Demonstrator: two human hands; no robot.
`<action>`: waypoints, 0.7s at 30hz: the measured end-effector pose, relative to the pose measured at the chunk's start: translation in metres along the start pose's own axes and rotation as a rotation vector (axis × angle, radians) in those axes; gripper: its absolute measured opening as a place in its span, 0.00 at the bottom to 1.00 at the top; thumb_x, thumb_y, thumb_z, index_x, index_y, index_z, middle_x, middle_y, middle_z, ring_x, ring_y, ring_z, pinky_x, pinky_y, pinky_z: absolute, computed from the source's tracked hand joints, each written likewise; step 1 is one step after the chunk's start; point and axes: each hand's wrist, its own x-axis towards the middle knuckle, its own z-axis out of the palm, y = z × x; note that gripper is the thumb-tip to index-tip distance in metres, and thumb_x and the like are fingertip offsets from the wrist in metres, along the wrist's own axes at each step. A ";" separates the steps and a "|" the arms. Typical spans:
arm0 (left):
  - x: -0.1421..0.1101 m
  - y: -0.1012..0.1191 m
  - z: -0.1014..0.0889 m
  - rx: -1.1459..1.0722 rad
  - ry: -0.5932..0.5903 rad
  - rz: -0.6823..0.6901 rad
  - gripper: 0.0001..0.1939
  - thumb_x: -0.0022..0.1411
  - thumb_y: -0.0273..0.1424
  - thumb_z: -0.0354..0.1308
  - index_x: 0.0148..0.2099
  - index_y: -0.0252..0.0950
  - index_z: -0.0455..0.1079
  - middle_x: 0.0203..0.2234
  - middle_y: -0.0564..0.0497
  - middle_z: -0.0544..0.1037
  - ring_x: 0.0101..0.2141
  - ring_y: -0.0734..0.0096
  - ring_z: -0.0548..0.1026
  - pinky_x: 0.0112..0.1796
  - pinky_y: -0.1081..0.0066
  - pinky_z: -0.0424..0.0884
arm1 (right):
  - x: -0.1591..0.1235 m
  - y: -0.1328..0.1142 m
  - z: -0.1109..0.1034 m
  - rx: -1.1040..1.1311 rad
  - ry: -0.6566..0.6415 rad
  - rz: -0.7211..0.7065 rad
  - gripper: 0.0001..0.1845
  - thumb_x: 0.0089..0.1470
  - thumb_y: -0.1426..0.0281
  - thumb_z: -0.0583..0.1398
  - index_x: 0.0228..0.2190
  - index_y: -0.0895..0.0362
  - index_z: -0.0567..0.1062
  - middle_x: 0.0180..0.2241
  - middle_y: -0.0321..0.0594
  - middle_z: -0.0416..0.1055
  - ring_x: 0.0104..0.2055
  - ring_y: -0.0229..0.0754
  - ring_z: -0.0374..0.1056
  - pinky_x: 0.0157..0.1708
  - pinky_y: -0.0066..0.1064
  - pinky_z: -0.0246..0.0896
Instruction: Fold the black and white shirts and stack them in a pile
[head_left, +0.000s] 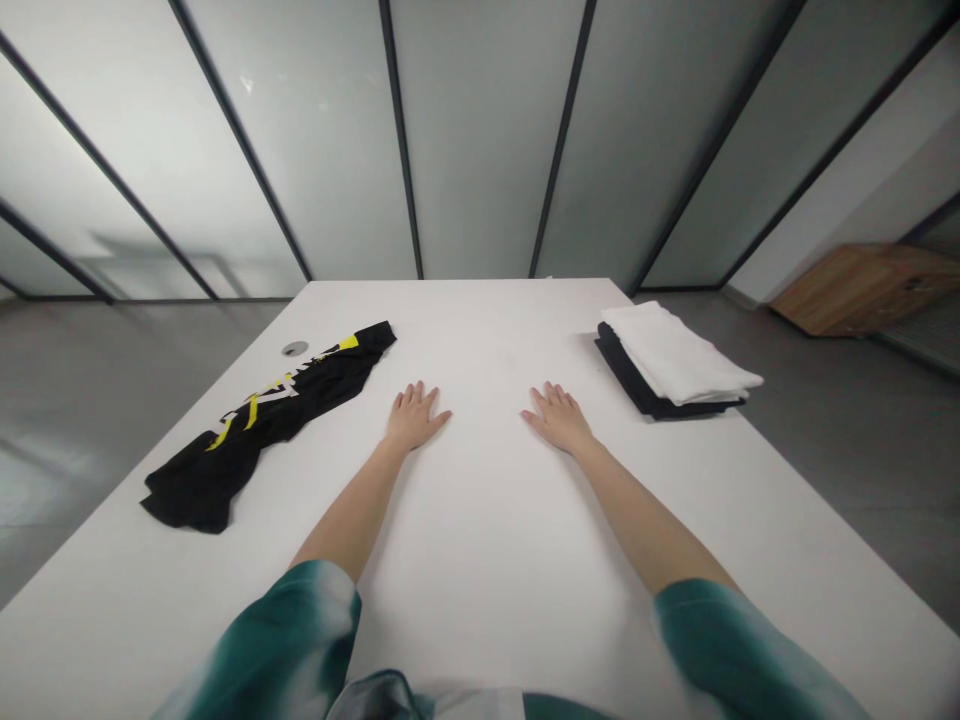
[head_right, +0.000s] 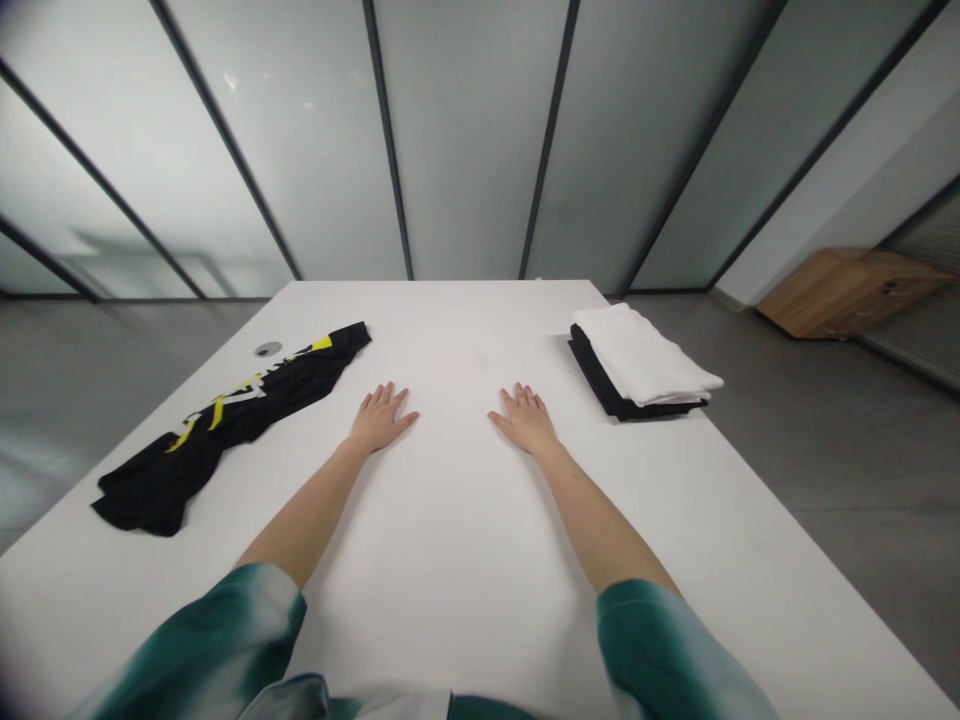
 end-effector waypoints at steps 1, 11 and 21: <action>0.000 0.000 0.000 0.000 0.000 0.000 0.38 0.67 0.54 0.43 0.71 0.38 0.55 0.70 0.39 0.51 0.69 0.47 0.49 0.64 0.52 0.47 | 0.000 0.000 0.000 0.002 0.001 0.002 0.40 0.65 0.48 0.44 0.67 0.60 0.55 0.70 0.57 0.44 0.71 0.58 0.40 0.67 0.50 0.37; 0.000 -0.001 0.002 -0.057 0.042 0.003 0.36 0.66 0.54 0.47 0.69 0.40 0.58 0.69 0.40 0.54 0.68 0.47 0.50 0.64 0.51 0.48 | 0.000 0.000 0.001 0.019 -0.001 0.004 0.40 0.65 0.48 0.44 0.67 0.60 0.55 0.70 0.57 0.44 0.71 0.59 0.39 0.67 0.50 0.36; 0.000 -0.001 0.001 -0.056 0.031 0.007 0.36 0.67 0.54 0.46 0.69 0.39 0.58 0.69 0.40 0.54 0.68 0.46 0.50 0.64 0.50 0.48 | -0.001 0.001 0.001 0.020 0.003 -0.002 0.40 0.65 0.48 0.45 0.67 0.60 0.56 0.70 0.58 0.44 0.71 0.59 0.40 0.67 0.51 0.36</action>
